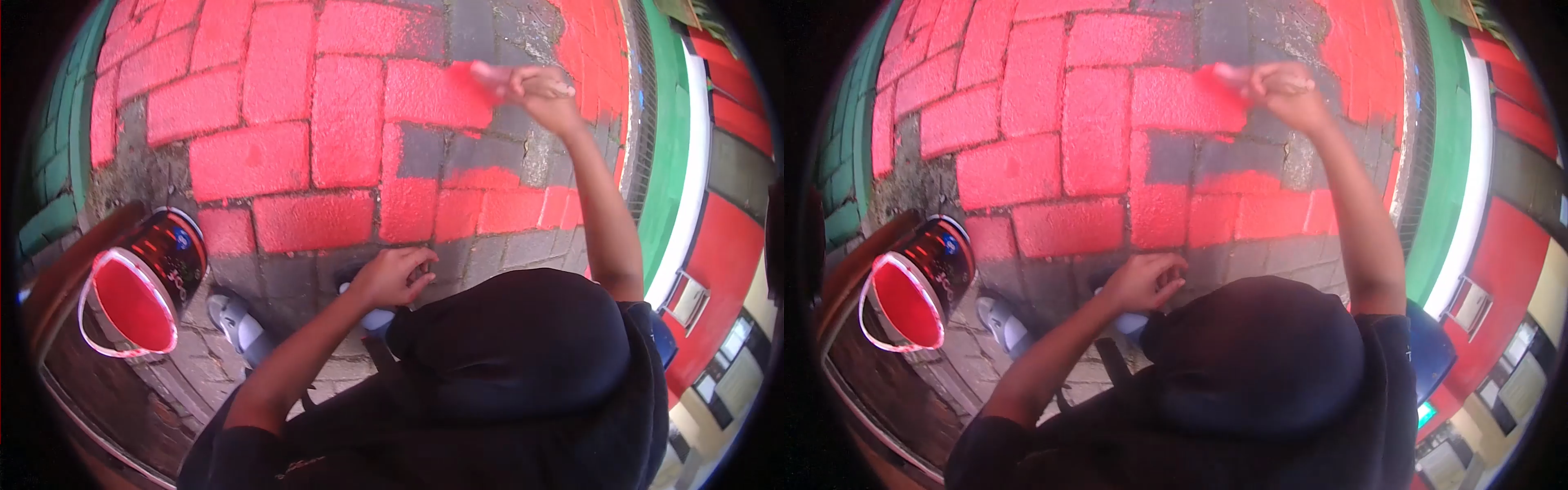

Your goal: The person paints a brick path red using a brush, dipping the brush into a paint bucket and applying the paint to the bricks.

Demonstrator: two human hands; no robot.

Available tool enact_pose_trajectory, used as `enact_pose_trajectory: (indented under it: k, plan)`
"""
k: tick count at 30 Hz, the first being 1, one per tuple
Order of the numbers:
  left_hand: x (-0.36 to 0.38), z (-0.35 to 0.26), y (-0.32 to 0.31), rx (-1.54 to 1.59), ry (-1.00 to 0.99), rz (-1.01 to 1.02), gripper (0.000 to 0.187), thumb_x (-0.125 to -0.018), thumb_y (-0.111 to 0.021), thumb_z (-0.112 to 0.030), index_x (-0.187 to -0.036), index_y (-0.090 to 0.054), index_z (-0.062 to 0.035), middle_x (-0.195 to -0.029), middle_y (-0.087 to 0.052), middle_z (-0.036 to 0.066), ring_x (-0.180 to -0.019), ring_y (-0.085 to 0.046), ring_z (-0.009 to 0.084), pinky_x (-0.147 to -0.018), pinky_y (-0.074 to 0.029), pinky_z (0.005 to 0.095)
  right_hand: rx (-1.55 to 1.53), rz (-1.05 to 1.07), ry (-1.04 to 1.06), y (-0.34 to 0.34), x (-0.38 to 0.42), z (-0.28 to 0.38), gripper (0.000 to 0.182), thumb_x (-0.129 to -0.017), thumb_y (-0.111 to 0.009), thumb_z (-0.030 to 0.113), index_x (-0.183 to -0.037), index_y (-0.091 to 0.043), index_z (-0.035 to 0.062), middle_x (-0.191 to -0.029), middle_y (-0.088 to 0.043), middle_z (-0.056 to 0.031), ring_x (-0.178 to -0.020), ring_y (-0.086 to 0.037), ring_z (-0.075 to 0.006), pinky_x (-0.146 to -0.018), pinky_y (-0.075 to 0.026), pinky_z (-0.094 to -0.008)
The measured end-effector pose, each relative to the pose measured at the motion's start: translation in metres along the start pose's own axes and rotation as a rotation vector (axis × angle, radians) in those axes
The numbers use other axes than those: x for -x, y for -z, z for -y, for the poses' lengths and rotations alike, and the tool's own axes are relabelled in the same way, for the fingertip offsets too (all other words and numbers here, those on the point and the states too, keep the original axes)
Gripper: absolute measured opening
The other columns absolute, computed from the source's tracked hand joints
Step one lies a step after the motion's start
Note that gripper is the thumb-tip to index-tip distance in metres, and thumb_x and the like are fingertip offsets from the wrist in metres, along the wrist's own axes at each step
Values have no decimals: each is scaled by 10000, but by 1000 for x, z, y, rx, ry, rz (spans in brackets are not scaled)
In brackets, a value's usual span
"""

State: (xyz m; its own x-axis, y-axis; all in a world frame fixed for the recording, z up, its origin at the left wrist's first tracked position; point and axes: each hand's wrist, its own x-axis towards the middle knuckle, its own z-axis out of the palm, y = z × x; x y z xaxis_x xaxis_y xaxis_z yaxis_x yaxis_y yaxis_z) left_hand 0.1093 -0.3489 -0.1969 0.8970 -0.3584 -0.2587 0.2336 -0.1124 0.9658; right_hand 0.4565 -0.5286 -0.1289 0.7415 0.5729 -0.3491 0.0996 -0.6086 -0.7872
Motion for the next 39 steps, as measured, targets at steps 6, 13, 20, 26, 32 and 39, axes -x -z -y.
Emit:
enact_pose_trajectory:
  k: [6, 13, 20, 26, 32, 39]
  plan:
    - [-4, 9, 7, -259, -134, 43, 231, -932, -677, -224, -1129, -665, -104, -924, -705, 97, -836, -714, 312, -734, -586, 435, 328, 34, 392, -48, 10, -24, 26, -821, -673, 74, -795, -673, 76, -850, -743, -100, -726, -717, -241, -653, -543, -320]
    - [4, 8, 17, -339, -157, 183, 261, -921, -674, -285, -1135, -673, -134, -979, -713, 99, -893, -709, 334, -780, -585, 470, -35, 375, 492, -110, 82, 40, 113, -814, -615, 48, -720, -561, 14, -781, -713, -109, -717, -713, -297, -653, -543, -350]
    - [16, 14, 14, -237, -205, 155, 249, -927, -659, -257, -1133, -655, -117, -972, -703, 126, -856, -697, 383, -767, -575, 491, 301, -47, 429, -68, 42, 33, 68, -805, -610, 25, -738, -599, 32, -941, -760, -141, -818, -756, -227, -666, -543, -314]
    - [28, 13, 17, -175, -83, 140, 239, -921, -670, -250, -1117, -667, -113, -957, -711, 115, -854, -703, 370, -768, -581, 474, 61, 271, 412, -113, 96, 29, 194, -841, -636, -45, -685, -536, 12, -794, -696, -118, -976, -742, -207, -820, -560, -315]
    - [25, 15, 20, -138, -97, 113, 257, -892, -707, -234, -1112, -666, -108, -940, -707, 109, -804, -712, 340, -730, -588, 448, -120, 427, 146, -94, 41, 37, 184, -814, -656, -95, -688, -557, -3, -759, -667, -113, -808, -701, -142, -777, -565, -263]
    - [25, 21, 24, -101, -132, 63, 293, -866, -737, -226, -1122, -653, -109, -900, -686, 85, -705, -719, 229, -660, -588, 375, 96, 323, 343, -90, 45, 34, 196, -860, -674, -39, -697, -567, -27, -1006, -790, -105, -895, -737, -123, -747, -552, -228]
